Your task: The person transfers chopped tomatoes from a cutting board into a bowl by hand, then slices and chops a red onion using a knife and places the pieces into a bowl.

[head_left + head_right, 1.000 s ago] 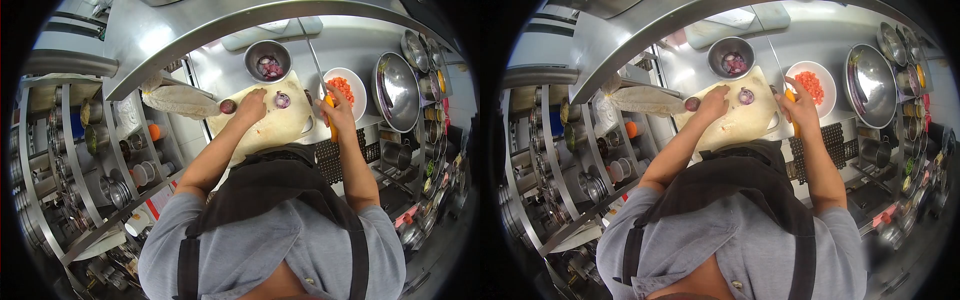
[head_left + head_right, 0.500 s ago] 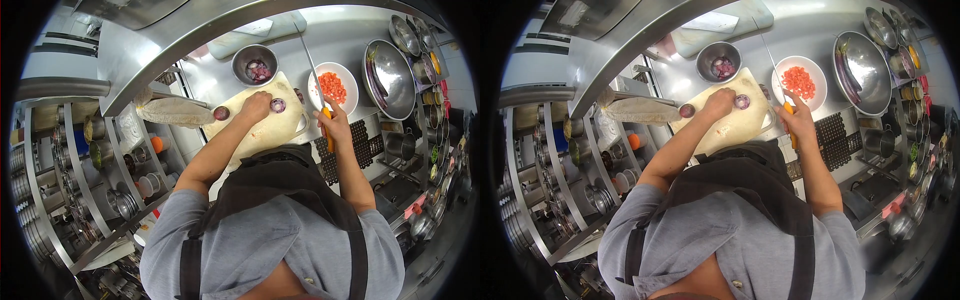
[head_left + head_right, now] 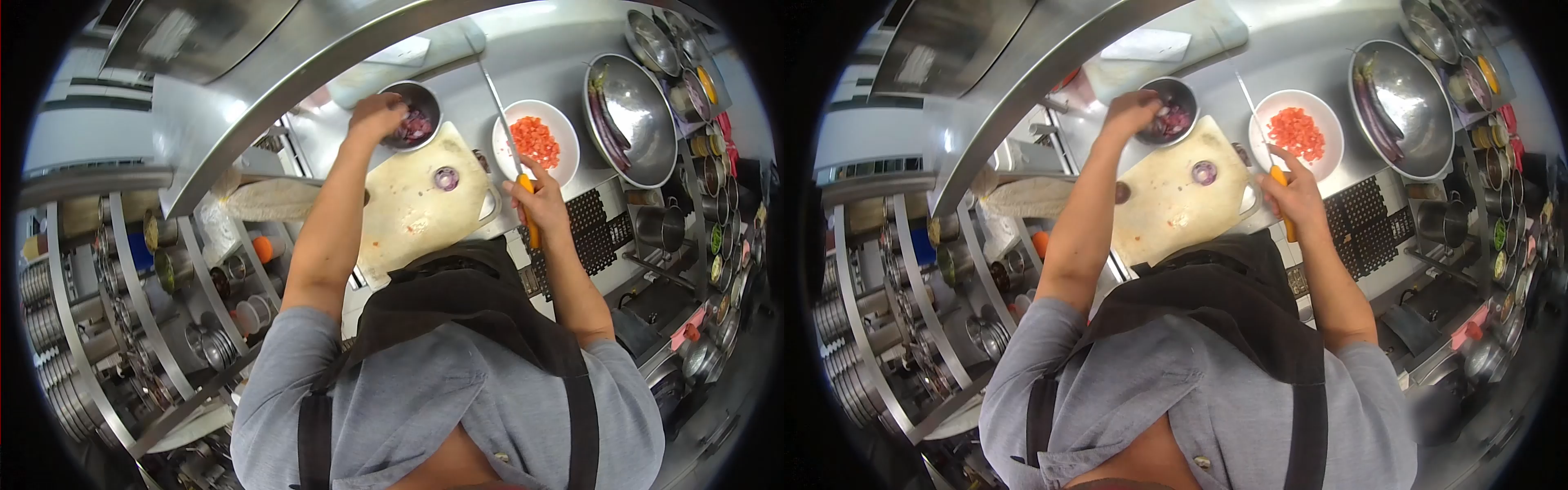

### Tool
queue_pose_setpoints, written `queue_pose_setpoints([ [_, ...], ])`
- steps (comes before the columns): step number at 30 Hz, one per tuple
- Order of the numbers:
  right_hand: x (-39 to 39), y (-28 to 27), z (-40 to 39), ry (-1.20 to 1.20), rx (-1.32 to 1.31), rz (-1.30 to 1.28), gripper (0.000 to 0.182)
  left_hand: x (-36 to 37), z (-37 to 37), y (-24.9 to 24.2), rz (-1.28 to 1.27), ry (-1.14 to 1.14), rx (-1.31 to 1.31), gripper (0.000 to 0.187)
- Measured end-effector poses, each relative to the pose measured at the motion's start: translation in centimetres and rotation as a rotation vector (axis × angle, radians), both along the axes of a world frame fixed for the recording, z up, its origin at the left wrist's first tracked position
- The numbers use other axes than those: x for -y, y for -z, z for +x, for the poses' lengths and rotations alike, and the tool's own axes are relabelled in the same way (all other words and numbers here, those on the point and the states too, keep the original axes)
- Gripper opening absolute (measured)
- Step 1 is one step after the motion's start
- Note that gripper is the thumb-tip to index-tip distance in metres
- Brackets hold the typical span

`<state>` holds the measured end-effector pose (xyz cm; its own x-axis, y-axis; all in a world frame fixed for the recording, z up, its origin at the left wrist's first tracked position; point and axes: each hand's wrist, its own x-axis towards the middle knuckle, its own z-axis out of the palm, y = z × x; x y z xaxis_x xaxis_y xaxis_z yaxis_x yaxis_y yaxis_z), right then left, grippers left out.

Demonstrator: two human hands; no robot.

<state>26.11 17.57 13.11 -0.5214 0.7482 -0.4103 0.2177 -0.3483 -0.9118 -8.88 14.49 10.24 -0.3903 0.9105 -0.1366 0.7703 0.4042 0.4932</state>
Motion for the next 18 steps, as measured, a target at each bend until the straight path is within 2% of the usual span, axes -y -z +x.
queue_pose_setpoints([
  [1, 0.1, 0.0, 0.2, -0.006, -0.010, -0.002, 0.066, -1.0, -0.1, -1.3, -0.083, -0.143, 0.128, 0.043],
  [3, 0.3, 0.4, 0.9, 0.004, -0.020, -0.010, 0.066, -1.6, 0.4, -2.1, -0.184, -0.211, 0.124, 0.036],
  [5, -0.1, 0.7, 1.1, 0.009, -0.033, -0.014, 0.066, -2.0, 1.0, -2.1, -0.106, -0.135, 0.064, 0.036],
  [6, -0.2, 1.2, 1.4, 0.023, -0.023, -0.007, 0.066, -1.7, 1.9, -0.9, 0.063, 0.030, -0.081, 0.040],
  [8, -0.2, 1.4, 1.9, 0.044, -0.020, -0.021, 0.065, -1.6, 4.7, 1.0, 0.227, 0.199, -0.020, 0.043],
  [9, -0.4, 1.4, 2.1, 0.061, -0.014, -0.024, 0.065, -1.8, 6.4, 1.7, 0.254, 0.290, -0.035, 0.038],
  [10, -0.4, 1.5, 2.2, 0.073, 0.012, -0.042, 0.063, -2.1, 8.5, 1.2, 0.127, 0.342, 0.055, 0.034],
  [12, -0.6, 1.2, 2.3, 0.077, 0.005, -0.041, 0.063, -3.2, 12.2, 2.3, -0.233, 0.390, -0.123, 0.027],
  [15, -0.7, 0.6, 2.2, 0.070, 0.014, -0.018, 0.064, -4.2, 14.3, 3.4, -0.354, 0.394, -0.127, 0.024],
  [17, -0.8, 0.1, 2.3, 0.068, 0.028, 0.000, 0.064, -4.9, 14.3, 3.7, -0.319, 0.418, -0.150, 0.024],
  [18, -0.7, -0.2, 2.4, 0.066, 0.022, 0.005, 0.064, -5.2, 14.0, 3.2, -0.301, 0.360, -0.103, 0.024],
])
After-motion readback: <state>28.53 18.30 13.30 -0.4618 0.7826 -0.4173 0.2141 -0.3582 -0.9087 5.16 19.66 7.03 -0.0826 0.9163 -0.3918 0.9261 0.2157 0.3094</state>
